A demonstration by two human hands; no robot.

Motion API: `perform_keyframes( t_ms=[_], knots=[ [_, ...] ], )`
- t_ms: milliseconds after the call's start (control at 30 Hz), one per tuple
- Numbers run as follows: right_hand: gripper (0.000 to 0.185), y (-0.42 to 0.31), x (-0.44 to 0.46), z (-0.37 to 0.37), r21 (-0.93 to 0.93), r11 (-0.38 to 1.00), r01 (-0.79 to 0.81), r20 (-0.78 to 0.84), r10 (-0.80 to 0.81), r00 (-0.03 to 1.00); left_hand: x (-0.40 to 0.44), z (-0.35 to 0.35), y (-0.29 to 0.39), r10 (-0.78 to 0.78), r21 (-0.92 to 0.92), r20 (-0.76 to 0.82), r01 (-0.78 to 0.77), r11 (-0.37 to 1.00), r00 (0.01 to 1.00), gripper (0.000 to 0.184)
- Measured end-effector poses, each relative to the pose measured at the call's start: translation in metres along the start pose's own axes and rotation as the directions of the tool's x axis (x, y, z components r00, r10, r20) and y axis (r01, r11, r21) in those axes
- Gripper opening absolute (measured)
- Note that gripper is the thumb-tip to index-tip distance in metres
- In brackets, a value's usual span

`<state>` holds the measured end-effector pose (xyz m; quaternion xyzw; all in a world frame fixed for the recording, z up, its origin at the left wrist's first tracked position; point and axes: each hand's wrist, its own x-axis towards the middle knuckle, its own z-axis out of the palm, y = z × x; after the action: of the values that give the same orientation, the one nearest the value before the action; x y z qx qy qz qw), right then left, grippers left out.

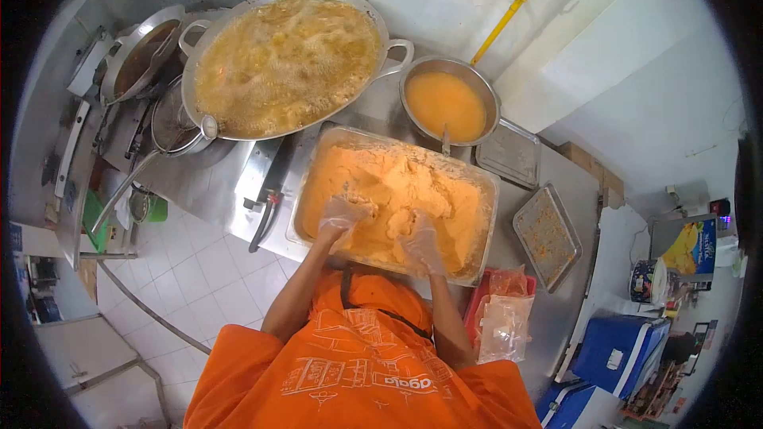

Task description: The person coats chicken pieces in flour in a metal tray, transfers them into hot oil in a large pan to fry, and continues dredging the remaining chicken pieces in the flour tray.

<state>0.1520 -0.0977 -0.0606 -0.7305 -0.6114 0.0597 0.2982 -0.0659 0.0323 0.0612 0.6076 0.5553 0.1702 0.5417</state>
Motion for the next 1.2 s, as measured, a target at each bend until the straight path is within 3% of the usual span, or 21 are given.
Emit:
perform_keyframes(
  t_ms=[33, 100, 167, 267, 333, 367, 400, 467, 533, 600, 667, 700, 800, 867, 967, 1033, 1133, 1200],
  knots=[
    [0.07, -0.016, 0.003, -0.003, -0.206, 0.977, 0.048, -0.021, -0.054, 0.998, 0.005, 0.003, -0.013, 0.059, 0.118, -0.019, -0.057, 0.991, 0.998, 0.028],
    [0.076, -0.048, 0.008, -0.017, -0.384, 0.923, 0.029, 0.053, -0.01, 0.999, 0.016, 0.01, -0.042, 0.182, 0.354, -0.032, -0.159, 0.922, 0.983, 0.027],
    [0.082, -0.065, 0.013, -0.025, -0.361, 0.929, -0.082, 0.224, 0.172, 0.959, 0.013, 0.007, -0.044, 0.2, 0.228, -0.009, -0.193, 0.954, 0.98, 0.028],
    [0.083, -0.052, 0.019, -0.025, -0.068, 0.896, -0.439, 0.373, 0.431, 0.822, 0.023, 0.01, -0.076, 0.333, 0.103, -0.058, -0.326, 0.94, 0.941, 0.028],
    [0.077, -0.063, 0.023, -0.042, 0.03, 0.794, -0.607, 0.376, 0.554, 0.743, 0.025, 0.008, -0.08, 0.285, 0.067, -0.082, -0.28, 0.958, 0.955, 0.031],
    [0.074, -0.065, 0.027, -0.05, 0.077, 0.731, -0.678, 0.38, 0.607, 0.698, 0.019, 0.002, -0.063, 0.179, 0.058, -0.071, -0.175, 0.983, 0.981, 0.033],
    [0.071, -0.053, 0.026, -0.041, 0.159, 0.734, -0.66, 0.304, 0.6, 0.74, 0.018, 0.0, -0.053, 0.07, 0.048, -0.057, -0.068, 0.997, 0.996, 0.035],
    [0.065, -0.037, 0.024, -0.023, 0.313, 0.732, -0.605, 0.149, 0.591, 0.793, 0.018, 0.004, -0.052, 0.012, -0.004, -0.037, -0.012, 1.0, 0.999, 0.036],
    [0.059, -0.035, 0.026, -0.02, 0.239, 0.9, -0.365, 0.053, 0.363, 0.93, 0.017, 0.004, -0.055, 0.01, -0.034, -0.037, -0.011, 0.999, 0.999, 0.035],
    [0.053, -0.03, 0.03, -0.014, 0.087, 0.975, -0.207, 0.06, 0.202, 0.978, 0.02, 0.008, -0.06, 0.071, -0.051, -0.055, -0.074, 0.996, 0.996, 0.033],
    [0.046, -0.024, 0.036, -0.004, -0.12, 0.984, -0.13, 0.173, 0.15, 0.973, 0.02, 0.012, -0.059, 0.124, -0.139, -0.044, -0.129, 0.982, 0.991, 0.034],
    [0.043, -0.023, 0.036, -0.006, -0.101, 0.989, -0.107, 0.125, 0.119, 0.985, 0.02, 0.011, -0.057, 0.15, -0.182, -0.044, -0.155, 0.971, 0.988, 0.035],
    [0.036, -0.024, 0.042, -0.014, -0.029, 1.0, 0.003, -0.01, -0.003, 1.0, 0.018, 0.009, -0.036, -0.028, -0.021, -0.084, 0.027, 0.999, 0.996, 0.038],
    [0.036, -0.025, 0.033, -0.02, 0.029, 0.995, 0.097, -0.073, -0.095, 0.993, 0.016, 0.002, -0.019, 0.035, 0.026, -0.096, -0.032, 0.999, 0.995, 0.034],
    [0.04, -0.028, 0.038, -0.022, 0.297, 0.95, 0.093, -0.039, -0.086, 0.996, 0.015, 0.011, -0.016, 0.144, 0.108, -0.136, -0.13, 0.986, 0.98, 0.03],
    [0.042, -0.059, 0.048, -0.046, 0.451, 0.88, -0.151, 0.228, 0.05, 0.972, 0.014, 0.022, -0.01, 0.184, 0.145, -0.099, -0.168, 0.975, 0.978, 0.03],
    [0.043, -0.084, 0.057, -0.035, 0.453, 0.776, -0.439, 0.507, 0.18, 0.843, 0.013, 0.035, 0.001, 0.147, 0.145, 0.03, -0.149, 0.978, 0.989, 0.038],
    [0.044, -0.064, 0.046, -0.004, 0.416, 0.839, -0.352, 0.451, 0.145, 0.88, 0.013, 0.045, -0.003, 0.093, 0.142, 0.075, -0.103, 0.985, 0.993, 0.047]
  ],
)
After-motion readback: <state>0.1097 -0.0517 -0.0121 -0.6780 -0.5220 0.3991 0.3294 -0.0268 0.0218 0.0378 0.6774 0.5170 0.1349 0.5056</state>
